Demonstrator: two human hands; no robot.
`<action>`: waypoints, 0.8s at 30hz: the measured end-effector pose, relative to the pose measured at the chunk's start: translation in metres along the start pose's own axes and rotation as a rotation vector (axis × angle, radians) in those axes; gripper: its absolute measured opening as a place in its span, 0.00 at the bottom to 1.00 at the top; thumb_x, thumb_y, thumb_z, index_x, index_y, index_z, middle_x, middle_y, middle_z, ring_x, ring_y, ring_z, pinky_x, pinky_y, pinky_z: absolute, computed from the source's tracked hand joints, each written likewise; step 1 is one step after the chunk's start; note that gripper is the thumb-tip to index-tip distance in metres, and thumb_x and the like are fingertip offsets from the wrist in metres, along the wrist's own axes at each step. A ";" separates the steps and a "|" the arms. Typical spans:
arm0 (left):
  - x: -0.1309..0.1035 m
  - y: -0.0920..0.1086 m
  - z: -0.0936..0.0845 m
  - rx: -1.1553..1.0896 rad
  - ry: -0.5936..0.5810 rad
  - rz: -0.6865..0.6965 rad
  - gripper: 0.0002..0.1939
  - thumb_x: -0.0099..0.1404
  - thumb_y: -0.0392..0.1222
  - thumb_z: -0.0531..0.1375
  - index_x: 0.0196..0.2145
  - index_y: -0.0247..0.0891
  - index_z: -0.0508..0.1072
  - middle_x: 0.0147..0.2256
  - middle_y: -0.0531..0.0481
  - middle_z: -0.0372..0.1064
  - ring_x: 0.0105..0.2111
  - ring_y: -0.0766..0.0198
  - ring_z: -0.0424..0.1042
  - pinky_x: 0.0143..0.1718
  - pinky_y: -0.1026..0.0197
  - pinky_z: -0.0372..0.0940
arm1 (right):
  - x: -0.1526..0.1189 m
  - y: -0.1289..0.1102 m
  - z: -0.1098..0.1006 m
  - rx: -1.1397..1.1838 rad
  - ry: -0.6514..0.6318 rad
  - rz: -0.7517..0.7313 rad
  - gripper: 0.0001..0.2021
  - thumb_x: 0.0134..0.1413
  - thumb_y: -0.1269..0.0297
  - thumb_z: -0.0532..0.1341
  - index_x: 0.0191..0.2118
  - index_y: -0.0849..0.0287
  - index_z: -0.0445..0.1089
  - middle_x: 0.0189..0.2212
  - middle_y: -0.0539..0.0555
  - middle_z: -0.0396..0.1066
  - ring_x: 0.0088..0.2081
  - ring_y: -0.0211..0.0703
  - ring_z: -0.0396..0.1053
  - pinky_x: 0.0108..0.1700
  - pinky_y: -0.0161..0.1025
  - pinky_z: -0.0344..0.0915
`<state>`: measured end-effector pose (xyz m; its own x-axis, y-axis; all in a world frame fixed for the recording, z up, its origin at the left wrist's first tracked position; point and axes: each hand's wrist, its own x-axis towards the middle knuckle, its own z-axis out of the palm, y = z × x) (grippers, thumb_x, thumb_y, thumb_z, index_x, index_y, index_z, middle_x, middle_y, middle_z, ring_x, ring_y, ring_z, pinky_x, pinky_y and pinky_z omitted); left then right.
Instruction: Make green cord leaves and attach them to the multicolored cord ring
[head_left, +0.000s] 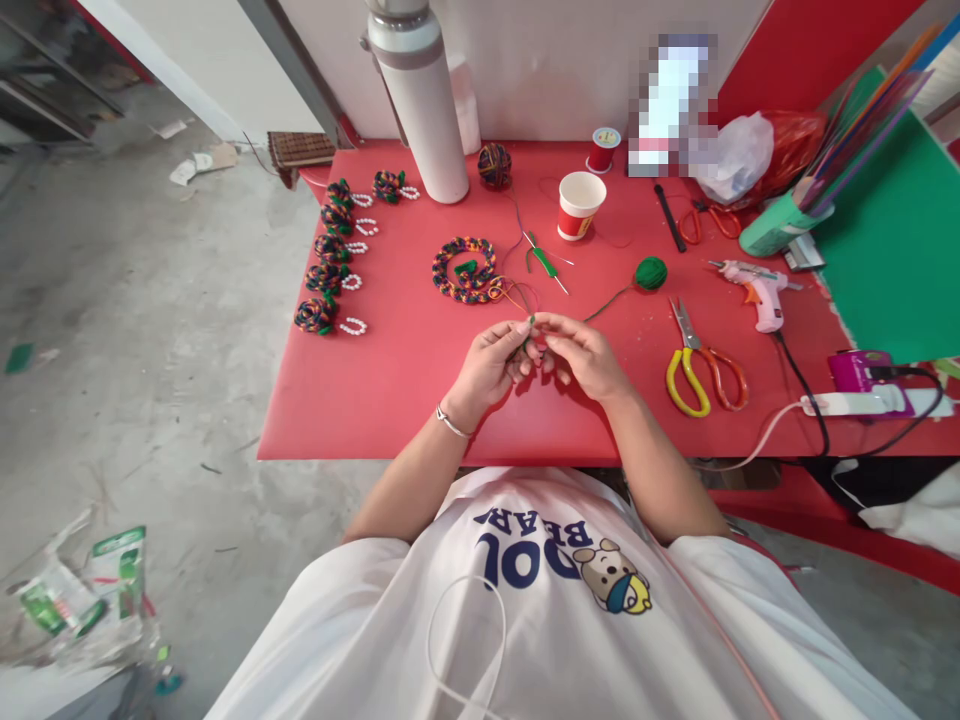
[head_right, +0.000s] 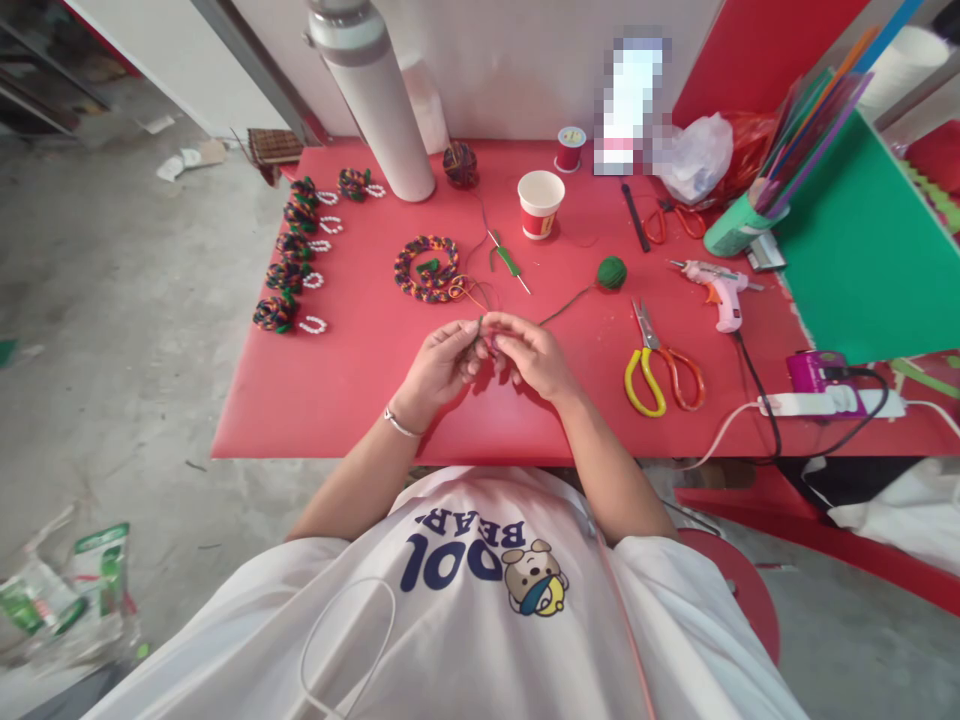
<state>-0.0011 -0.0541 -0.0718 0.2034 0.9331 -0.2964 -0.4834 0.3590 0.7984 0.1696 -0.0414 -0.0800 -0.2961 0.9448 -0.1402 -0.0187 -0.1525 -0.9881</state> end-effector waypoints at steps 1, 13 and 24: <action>0.001 0.001 -0.002 -0.037 0.009 0.018 0.24 0.52 0.55 0.77 0.32 0.36 0.74 0.25 0.53 0.74 0.16 0.73 0.65 0.14 0.70 0.57 | -0.001 0.000 0.001 0.027 -0.063 0.054 0.26 0.55 0.48 0.69 0.57 0.51 0.76 0.44 0.52 0.83 0.27 0.38 0.74 0.19 0.34 0.66; 0.005 0.010 -0.007 -0.253 0.118 0.021 0.16 0.63 0.41 0.73 0.30 0.37 0.69 0.29 0.57 0.73 0.17 0.80 0.57 0.15 0.74 0.49 | -0.005 -0.009 0.006 -0.186 -0.159 0.053 0.18 0.55 0.44 0.70 0.32 0.57 0.78 0.20 0.49 0.75 0.21 0.36 0.71 0.23 0.33 0.67; 0.004 0.012 -0.003 -0.211 0.171 -0.011 0.08 0.62 0.26 0.69 0.39 0.33 0.79 0.33 0.49 0.81 0.29 0.71 0.79 0.26 0.73 0.68 | -0.002 0.000 0.002 -0.324 -0.066 -0.033 0.20 0.60 0.43 0.66 0.41 0.57 0.83 0.27 0.52 0.81 0.26 0.41 0.75 0.31 0.38 0.72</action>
<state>-0.0085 -0.0458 -0.0650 0.0714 0.9126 -0.4026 -0.6525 0.3480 0.6732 0.1686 -0.0438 -0.0801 -0.3614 0.9255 -0.1136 0.2719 -0.0120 -0.9622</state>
